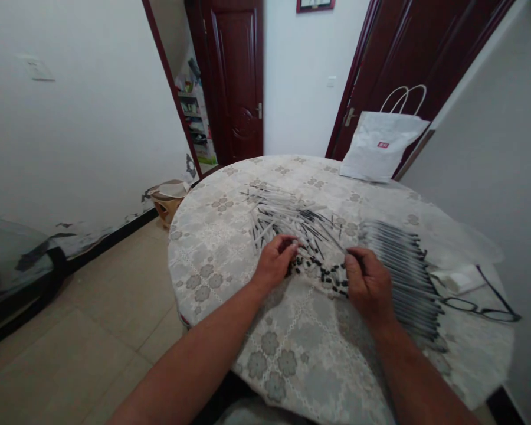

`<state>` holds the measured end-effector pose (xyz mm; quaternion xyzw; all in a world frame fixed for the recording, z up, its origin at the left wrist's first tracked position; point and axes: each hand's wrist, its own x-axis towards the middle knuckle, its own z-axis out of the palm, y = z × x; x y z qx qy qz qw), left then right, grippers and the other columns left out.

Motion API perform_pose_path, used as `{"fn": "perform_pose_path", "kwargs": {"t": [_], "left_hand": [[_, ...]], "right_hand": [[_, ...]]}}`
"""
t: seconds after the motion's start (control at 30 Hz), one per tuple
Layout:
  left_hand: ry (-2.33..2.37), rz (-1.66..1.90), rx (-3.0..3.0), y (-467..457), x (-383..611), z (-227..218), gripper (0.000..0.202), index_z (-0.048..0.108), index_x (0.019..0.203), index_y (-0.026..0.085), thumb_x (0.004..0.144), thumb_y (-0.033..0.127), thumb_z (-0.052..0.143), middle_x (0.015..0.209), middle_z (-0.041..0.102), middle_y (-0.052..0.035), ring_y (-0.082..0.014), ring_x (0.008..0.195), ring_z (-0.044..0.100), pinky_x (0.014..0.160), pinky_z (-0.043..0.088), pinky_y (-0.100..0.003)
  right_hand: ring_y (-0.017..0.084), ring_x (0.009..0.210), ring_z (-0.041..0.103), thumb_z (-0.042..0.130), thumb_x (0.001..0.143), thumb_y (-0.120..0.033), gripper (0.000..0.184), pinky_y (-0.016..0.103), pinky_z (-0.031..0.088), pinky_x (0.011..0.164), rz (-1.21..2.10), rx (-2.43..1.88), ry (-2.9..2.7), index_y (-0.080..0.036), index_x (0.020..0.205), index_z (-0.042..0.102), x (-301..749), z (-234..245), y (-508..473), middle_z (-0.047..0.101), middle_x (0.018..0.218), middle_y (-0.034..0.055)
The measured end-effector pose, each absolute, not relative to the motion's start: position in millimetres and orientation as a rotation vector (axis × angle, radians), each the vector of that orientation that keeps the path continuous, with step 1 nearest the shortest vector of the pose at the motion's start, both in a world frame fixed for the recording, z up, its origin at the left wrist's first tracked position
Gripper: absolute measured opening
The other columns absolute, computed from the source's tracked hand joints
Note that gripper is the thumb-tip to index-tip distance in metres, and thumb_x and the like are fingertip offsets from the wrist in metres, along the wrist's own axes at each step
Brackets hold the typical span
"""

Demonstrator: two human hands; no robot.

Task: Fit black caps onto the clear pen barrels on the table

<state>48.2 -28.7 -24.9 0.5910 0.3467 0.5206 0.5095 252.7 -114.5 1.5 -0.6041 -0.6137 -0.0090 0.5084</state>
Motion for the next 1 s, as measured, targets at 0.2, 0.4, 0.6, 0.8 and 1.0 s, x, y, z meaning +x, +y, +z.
{"fn": "perform_pose_path", "kwargs": {"t": [0.2,0.4,0.6,0.8,1.0], "left_hand": [[0.655,1.331,0.827,-11,36,-20,0.033,0.061,0.1,0.017,0.078,0.032,0.081,0.104,0.076,-0.0101,-0.0158,0.08,0.072,0.082,0.057,-0.034],[0.586,1.3,0.688,-9,30,-17,0.036,0.058,0.101,0.018,0.077,0.026,0.084,0.104,0.077,-0.0096,-0.0188,0.087,0.075,0.085,0.058,-0.035],[0.577,1.227,0.73,-12,30,-16,0.034,0.057,0.101,0.017,0.08,0.026,0.082,0.108,0.077,-0.0123,-0.0213,0.092,0.076,0.085,0.06,-0.035],[0.575,1.202,0.707,-12,29,-17,0.034,0.057,0.101,0.018,0.079,0.026,0.083,0.107,0.077,-0.0109,-0.0198,0.092,0.076,0.085,0.06,-0.034],[0.576,1.17,0.705,-12,29,-19,0.038,0.056,0.102,0.019,0.078,0.025,0.084,0.106,0.078,-0.0089,-0.019,0.091,0.076,0.087,0.06,-0.034]], "right_hand": [[0.02,0.078,0.067,0.053,0.098,-0.031,0.017,0.03,0.05,0.076,0.021,-1.421,-1.644,-0.02,0.1,0.066,243,5,-114,0.071,0.087,0.0043],[0.018,0.076,0.067,0.053,0.098,-0.028,0.015,0.028,0.049,0.073,0.07,-1.403,-1.722,-0.02,0.098,0.065,238,4,-113,0.07,0.084,0.0037],[0.018,0.078,0.068,0.052,0.098,-0.027,0.015,0.028,0.05,0.075,0.089,-1.382,-1.737,-0.02,0.101,0.065,233,3,-112,0.071,0.086,0.0043],[0.019,0.08,0.068,0.052,0.099,-0.027,0.015,0.03,0.05,0.076,0.076,-1.393,-1.721,-0.02,0.101,0.065,232,3,-112,0.071,0.088,0.005],[0.02,0.082,0.069,0.052,0.099,-0.026,0.014,0.03,0.05,0.077,0.098,-1.381,-1.725,-0.021,0.102,0.066,233,0,-111,0.072,0.091,0.0054]]}}
